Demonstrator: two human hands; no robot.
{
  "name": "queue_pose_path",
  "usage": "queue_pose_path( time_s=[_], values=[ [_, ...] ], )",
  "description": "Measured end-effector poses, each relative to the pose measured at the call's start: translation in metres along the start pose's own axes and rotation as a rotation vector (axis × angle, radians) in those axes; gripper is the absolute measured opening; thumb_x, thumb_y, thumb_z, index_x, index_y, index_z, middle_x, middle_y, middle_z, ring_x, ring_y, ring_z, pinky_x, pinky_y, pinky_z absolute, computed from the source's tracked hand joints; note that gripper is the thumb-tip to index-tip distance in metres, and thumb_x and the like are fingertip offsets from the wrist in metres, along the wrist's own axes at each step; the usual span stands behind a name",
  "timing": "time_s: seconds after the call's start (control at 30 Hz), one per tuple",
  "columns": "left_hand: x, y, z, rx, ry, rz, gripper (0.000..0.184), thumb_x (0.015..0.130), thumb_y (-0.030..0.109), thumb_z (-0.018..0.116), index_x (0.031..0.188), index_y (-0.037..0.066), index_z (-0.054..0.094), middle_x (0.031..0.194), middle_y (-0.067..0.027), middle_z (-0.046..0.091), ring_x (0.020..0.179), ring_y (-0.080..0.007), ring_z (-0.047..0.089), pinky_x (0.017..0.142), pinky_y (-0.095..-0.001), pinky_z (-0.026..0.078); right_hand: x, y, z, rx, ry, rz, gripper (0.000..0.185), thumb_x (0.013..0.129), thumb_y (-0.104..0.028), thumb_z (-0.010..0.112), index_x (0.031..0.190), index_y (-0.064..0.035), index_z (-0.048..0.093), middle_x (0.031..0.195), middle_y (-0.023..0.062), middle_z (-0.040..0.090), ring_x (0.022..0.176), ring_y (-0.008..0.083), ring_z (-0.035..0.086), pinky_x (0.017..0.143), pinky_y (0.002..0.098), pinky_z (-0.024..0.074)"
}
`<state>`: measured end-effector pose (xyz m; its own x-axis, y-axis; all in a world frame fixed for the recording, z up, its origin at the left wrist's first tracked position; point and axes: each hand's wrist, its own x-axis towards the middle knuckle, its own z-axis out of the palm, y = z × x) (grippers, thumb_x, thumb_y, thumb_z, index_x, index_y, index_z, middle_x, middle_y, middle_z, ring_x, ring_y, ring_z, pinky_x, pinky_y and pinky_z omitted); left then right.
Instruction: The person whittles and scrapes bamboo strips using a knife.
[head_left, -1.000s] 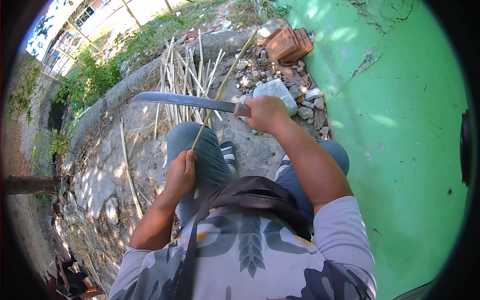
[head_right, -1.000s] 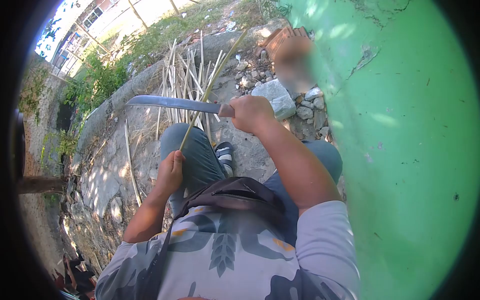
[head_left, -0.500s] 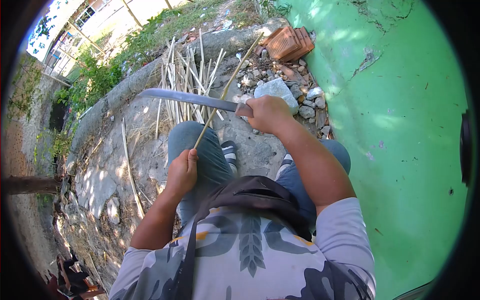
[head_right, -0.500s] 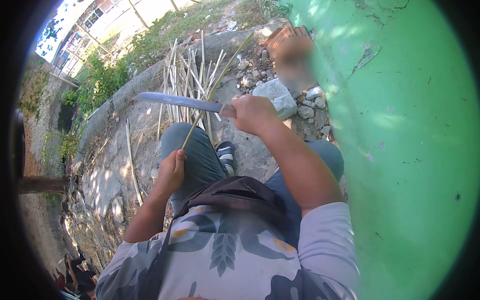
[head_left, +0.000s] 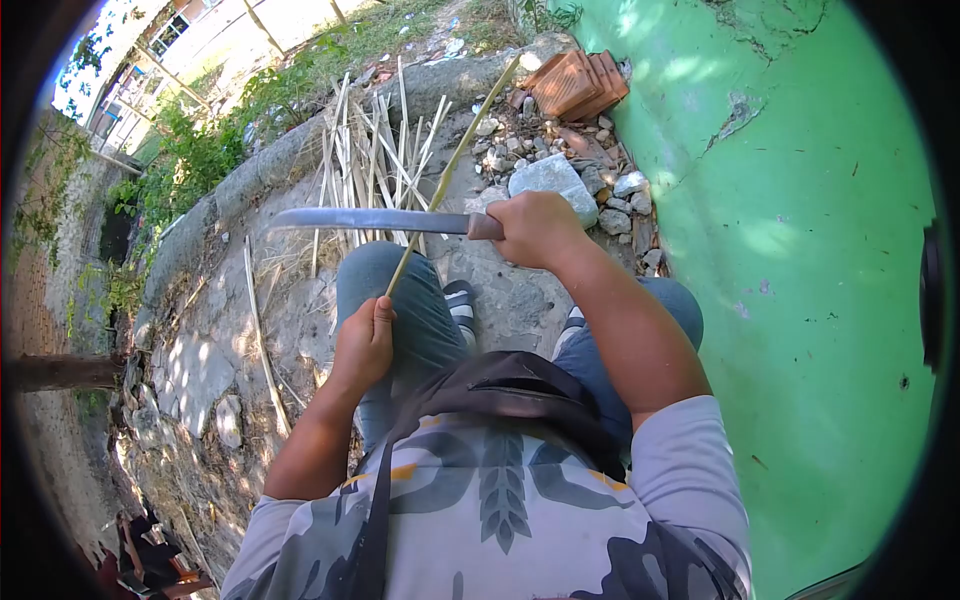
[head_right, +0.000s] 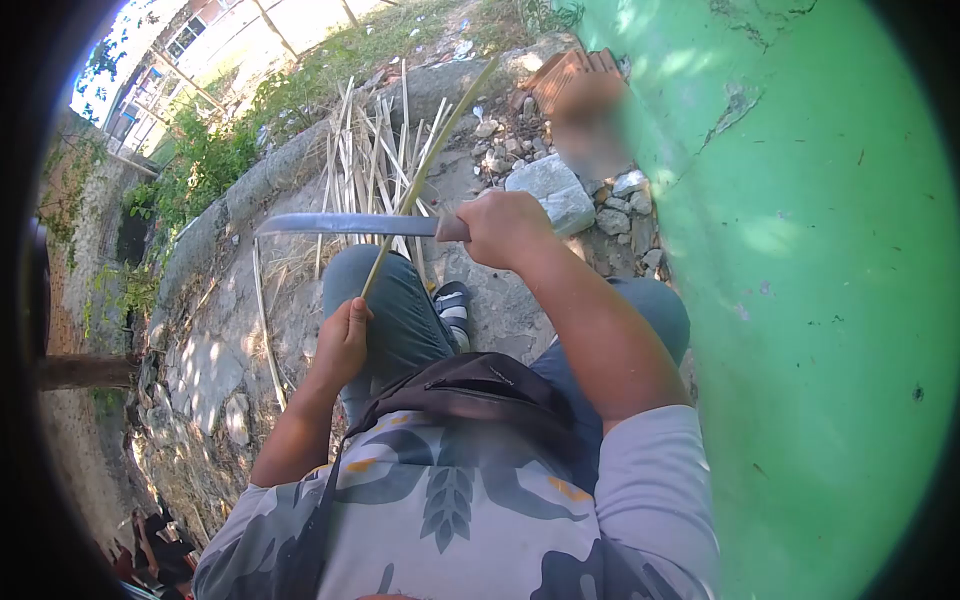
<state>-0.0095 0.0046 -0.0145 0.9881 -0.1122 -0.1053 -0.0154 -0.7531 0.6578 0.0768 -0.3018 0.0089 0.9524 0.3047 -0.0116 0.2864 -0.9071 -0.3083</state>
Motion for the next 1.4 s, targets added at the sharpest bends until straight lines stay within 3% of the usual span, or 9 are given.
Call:
queue_pose_path(
  time_s=[0.1,0.3,0.4,0.53,0.63,0.73,0.9,1.13,1.4],
  values=[
    [-0.003,-0.003,0.0,0.02,0.005,0.03,0.05,0.112,0.041,0.042,0.095,0.0,0.064,0.076,-0.0201,0.063,0.071,-0.0397,0.063,0.067,-0.0461,0.048,0.007,0.018,0.0,0.011,-0.039,0.048,0.02,0.081,-0.025,0.07,0.098,-0.017,0.076,0.094,0.0117,0.076,0.091,0.0344,0.073,0.082,0.0473,0.0577],
    [0.004,-0.014,0.0,-0.098,-0.024,0.003,0.051,0.113,0.042,0.041,0.094,0.001,0.064,0.07,-0.0135,0.058,0.065,-0.0258,0.058,0.063,-0.0397,0.046,0.011,0.031,0.012,0.141,0.265,0.126,0.012,0.081,-0.027,0.071,0.088,-0.0169,0.071,0.08,0.0128,0.072,0.08,0.0365,0.072,0.073,0.0506,0.0556],
    [0.006,-0.021,-0.001,-0.185,-0.062,-0.028,0.053,0.113,0.043,0.039,0.092,0.001,0.064,0.07,-0.0073,0.054,0.065,-0.0187,0.054,0.063,-0.0361,0.045,0.007,0.026,0.003,0.013,0.183,-0.017,0.013,0.082,-0.027,0.071,0.09,-0.0164,0.071,0.08,0.0132,0.072,0.081,0.0373,0.071,0.074,0.0511,0.0551],
    [0.011,-0.035,-0.003,-0.356,-0.145,-0.02,0.052,0.114,0.044,0.038,0.091,0.003,0.062,0.07,0.0007,0.049,0.062,-0.0127,0.047,0.058,-0.0309,0.04,0.009,0.037,0.004,0.017,0.207,0.009,0.016,0.084,-0.028,0.071,0.093,-0.0161,0.072,0.082,0.0133,0.072,0.082,0.0372,0.071,0.074,0.0506,0.0554],
    [0.013,-0.015,-0.023,-0.609,-0.314,-0.28,0.047,0.113,0.045,0.04,0.093,0.006,0.059,0.069,0.0052,0.044,0.06,-0.0077,0.041,0.055,-0.0257,0.034,0.015,0.046,0.01,0.091,0.273,0.122,0.016,0.083,-0.028,0.072,0.094,-0.0165,0.072,0.084,0.0127,0.073,0.083,0.0361,0.072,0.075,0.0495,0.0558],
    [0.015,-0.009,-0.038,-0.699,-0.425,-0.341,0.04,0.111,0.046,0.047,0.096,0.01,0.055,0.069,0.0077,0.04,0.059,-0.0044,0.036,0.053,-0.0226,0.028,0.008,0.035,-0.005,0.094,0.251,0.147,0.015,0.082,-0.026,0.072,0.096,-0.0181,0.073,0.085,0.0116,0.074,0.084,0.0346,0.073,0.078,0.0477,0.0566],
    [0.018,0.003,-0.041,-0.674,-0.55,-0.226,0.035,0.105,0.044,0.061,0.097,0.011,0.054,0.068,0.0082,0.041,0.056,-0.0042,0.036,0.05,-0.0243,0.031,0.0,0.026,-0.008,0.027,0.254,-0.063,0.017,0.081,-0.027,0.074,0.093,-0.0161,0.072,0.084,0.0118,0.074,0.083,0.0337,0.073,0.078,0.0477,0.0565],
    [0.023,0.0,-0.02,-0.513,-0.483,-0.191,0.034,0.095,0.026,0.08,0.094,0.012,0.05,0.07,0.007,0.049,0.058,-0.0034,0.043,0.049,-0.0246,0.033,0.01,0.035,0.012,0.017,0.138,-0.043,0.02,0.08,-0.033,0.075,0.085,-0.0143,0.069,0.078,0.0122,0.072,0.079,0.0369,0.072,0.073,0.0507,0.0552],
    [0.021,0.001,-0.01,-0.527,-0.415,-0.191,0.039,0.09,0.026,0.086,0.093,0.011,0.05,0.072,0.007,0.05,0.06,-0.0031,0.043,0.05,-0.0236,0.034,0.008,0.002,0.02,0.059,0.051,-0.221,0.027,0.083,-0.039,0.076,0.085,-0.0139,0.068,0.079,0.0137,0.072,0.08,0.0367,0.073,0.074,0.0494,0.0563]
  ],
)
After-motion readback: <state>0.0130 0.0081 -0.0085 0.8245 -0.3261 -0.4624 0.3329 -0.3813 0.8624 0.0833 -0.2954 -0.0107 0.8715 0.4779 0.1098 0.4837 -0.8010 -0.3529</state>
